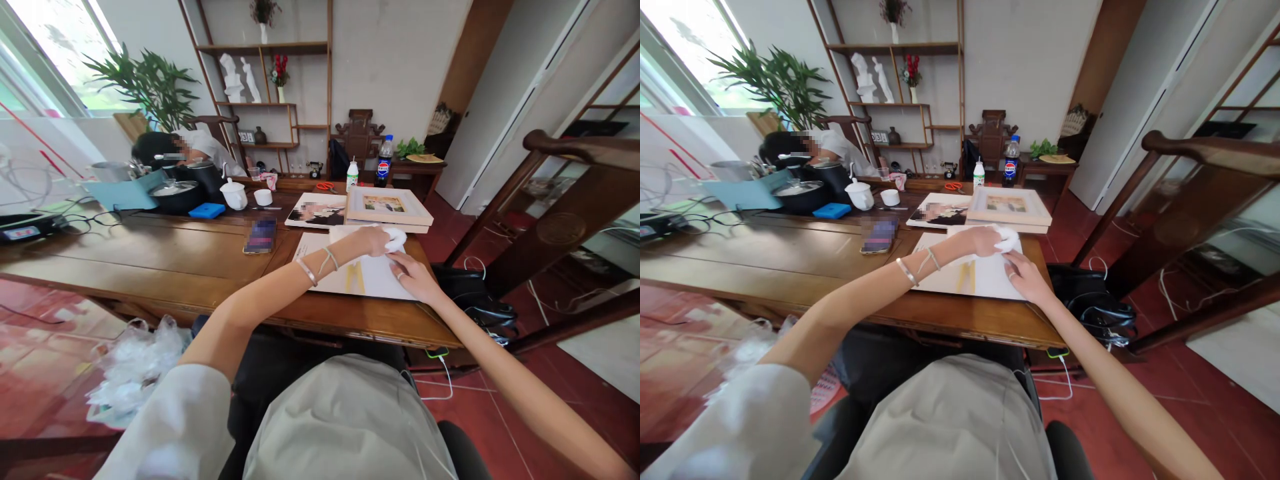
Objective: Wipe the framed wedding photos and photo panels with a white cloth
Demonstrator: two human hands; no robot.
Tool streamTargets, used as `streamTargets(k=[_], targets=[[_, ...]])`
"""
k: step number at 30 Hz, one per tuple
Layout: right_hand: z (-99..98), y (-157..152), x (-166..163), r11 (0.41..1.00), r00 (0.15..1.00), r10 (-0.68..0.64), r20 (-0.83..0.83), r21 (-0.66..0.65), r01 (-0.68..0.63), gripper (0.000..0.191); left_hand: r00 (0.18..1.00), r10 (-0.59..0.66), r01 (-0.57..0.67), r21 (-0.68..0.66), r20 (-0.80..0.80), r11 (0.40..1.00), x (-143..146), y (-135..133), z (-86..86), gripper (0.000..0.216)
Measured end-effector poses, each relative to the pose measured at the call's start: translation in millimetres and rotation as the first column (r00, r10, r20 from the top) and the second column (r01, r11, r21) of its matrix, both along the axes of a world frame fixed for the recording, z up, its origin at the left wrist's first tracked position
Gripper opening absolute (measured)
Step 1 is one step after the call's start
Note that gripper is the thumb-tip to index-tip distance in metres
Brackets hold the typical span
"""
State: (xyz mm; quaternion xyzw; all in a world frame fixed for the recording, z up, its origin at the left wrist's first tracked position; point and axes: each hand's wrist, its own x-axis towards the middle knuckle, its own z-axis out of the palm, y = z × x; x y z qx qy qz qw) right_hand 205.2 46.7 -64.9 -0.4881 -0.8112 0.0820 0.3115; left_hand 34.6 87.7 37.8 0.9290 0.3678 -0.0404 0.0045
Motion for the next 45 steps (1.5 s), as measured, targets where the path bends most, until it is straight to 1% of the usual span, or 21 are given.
streamTargets(k=[3,5,7,10,12,14,19,21,22,23,25,28,31,33,34,36,38,39,42,45], targets=[[2.2,-1,-1,1.0,1.0,0.019,-0.004,0.001,-0.019,0.04,0.998,0.055,-0.054,0.076,-0.014,0.996,-14,-13,-10.0,0.031],[4.1,-2,-1,0.999,0.999,0.051,-0.006,0.02,-0.051,0.04,0.999,0.031,-0.027,0.158,-0.019,0.987,-18,-18,-22.0,0.031],[5.8,-2,-1,0.997,0.997,0.075,-0.005,0.036,-0.074,0.039,1.0,-0.012,0.016,0.258,-0.019,0.966,-18,-21,-35.1,0.032],[6.4,-1,-1,0.997,0.998,0.065,0.002,0.037,-0.065,0.04,1.0,0.001,0.005,0.353,-0.015,0.936,-15,-24,-48.8,0.035],[4.9,1,1,0.998,0.999,0.05,0.002,0.03,-0.05,0.042,1.0,0.007,-0.006,0.361,-0.002,0.933,-16,-31,-51.5,0.037],[2.0,3,3,0.999,0.999,0.045,-0.007,0.022,-0.045,0.046,1.0,-0.018,0.018,0.346,-0.001,0.938,-20,-47,-50.5,0.036],[-5.2,7,7,0.998,0.996,0.058,-0.061,0.005,-0.058,0.05,0.988,-0.155,0.155,0.327,-0.028,0.932,-42,-110,-47.3,0.027],[-6.4,8,7,0.998,0.995,0.068,-0.069,0.005,-0.068,0.053,0.977,-0.213,0.204,0.336,-0.009,0.919,-49,-127,-48.3,0.027],[-6.6,8,7,0.998,0.995,0.07,-0.068,0.005,-0.07,0.055,0.972,-0.234,0.22,0.34,0.0,0.914,-51,-131,-49.0,0.027],[-6.7,8,7,0.998,0.996,0.068,-0.065,0.002,-0.068,0.055,0.97,-0.245,0.228,0.342,0.006,0.912,-53,-130,-49.6,0.028],[-6.5,8,7,0.999,0.997,0.053,-0.058,-0.005,-0.053,0.055,0.97,-0.241,0.224,0.338,0.01,0.914,-53,-119,-50.5,0.028],[-6.0,7,6,0.999,0.998,0.038,-0.047,0.001,-0.038,0.052,0.976,-0.216,0.196,0.329,0.023,0.924,-50,-84,-51.3,0.029],[-5.5,7,6,1.0,0.999,0.029,-0.03,0.011,-0.029,0.048,0.98,-0.189,0.153,0.356,0.068,0.922,-45,-51,-53.4,0.032],[-5.8,8,6,1.0,0.999,0.018,-0.029,0.002,-0.018,0.047,0.984,-0.154,0.111,0.376,0.088,0.92,-40,-38,-55.3,0.035],[-6.1,9,6,1.0,0.999,0.01,-0.039,-0.01,-0.01,0.046,0.988,-0.127,0.084,0.38,0.092,0.921,-37,-36,-56.3,0.036],[-6.8,10,7,0.998,0.996,-0.015,-0.085,-0.055,0.011,0.044,0.994,-0.071,0.037,0.373,0.08,0.927,-32,-41,-58.1,0.036],[-6.4,11,8,0.994,0.985,-0.057,-0.163,-0.103,0.041,0.042,0.997,-0.042,0.017,0.359,0.063,0.933,-27,-55,-59.4,0.033],[-5.5,10,8,0.992,0.975,-0.077,-0.206,-0.113,0.055,0.042,0.997,-0.05,0.025,0.352,0.063,0.936,-25,-64,-59.9,0.032],[0.0,3,8,0.995,0.945,-0.084,-0.317,-0.078,0.063,0.044,0.979,-0.164,0.114,0.345,0.119,0.932,-23,-95,-60.1,0.031],[5.4,-3,5,0.998,0.929,-0.056,-0.366,-0.052,0.04,0.045,0.939,-0.298,0.225,0.347,0.173,0.91,-29,-123,-55.6,0.031]])
